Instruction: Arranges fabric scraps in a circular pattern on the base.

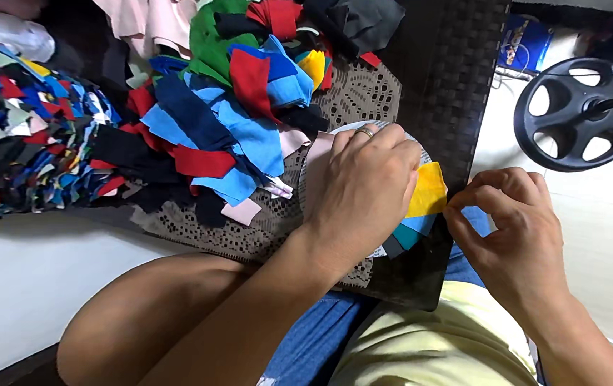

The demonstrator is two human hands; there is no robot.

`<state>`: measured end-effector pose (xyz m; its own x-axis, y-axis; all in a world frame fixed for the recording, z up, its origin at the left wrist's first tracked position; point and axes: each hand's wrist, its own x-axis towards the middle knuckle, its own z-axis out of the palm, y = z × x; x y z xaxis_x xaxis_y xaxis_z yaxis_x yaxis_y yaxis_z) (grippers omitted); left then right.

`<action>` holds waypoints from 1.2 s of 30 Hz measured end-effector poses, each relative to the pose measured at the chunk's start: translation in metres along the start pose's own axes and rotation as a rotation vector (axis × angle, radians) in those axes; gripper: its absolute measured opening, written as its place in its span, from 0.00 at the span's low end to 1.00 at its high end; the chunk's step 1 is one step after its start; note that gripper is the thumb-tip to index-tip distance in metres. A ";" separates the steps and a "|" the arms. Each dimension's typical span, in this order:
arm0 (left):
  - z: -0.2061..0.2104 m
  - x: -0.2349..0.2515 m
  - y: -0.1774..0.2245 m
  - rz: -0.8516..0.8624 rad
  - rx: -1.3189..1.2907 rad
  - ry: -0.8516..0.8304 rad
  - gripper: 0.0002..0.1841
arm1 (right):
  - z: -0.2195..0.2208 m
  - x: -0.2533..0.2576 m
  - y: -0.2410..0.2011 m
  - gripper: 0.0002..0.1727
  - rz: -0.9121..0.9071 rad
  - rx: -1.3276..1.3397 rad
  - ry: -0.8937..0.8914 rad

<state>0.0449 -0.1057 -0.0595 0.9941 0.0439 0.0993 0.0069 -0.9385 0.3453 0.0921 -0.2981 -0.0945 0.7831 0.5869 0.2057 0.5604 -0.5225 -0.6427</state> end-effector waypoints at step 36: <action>0.004 -0.008 -0.005 0.024 0.081 0.181 0.10 | 0.022 0.001 0.022 0.15 -0.148 0.068 0.113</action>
<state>0.0375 -0.1032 -0.0658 0.9585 0.0749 0.2751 -0.0008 -0.9642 0.2653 0.0995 -0.2951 -0.1244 0.7210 0.5791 0.3806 0.6551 -0.3905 -0.6468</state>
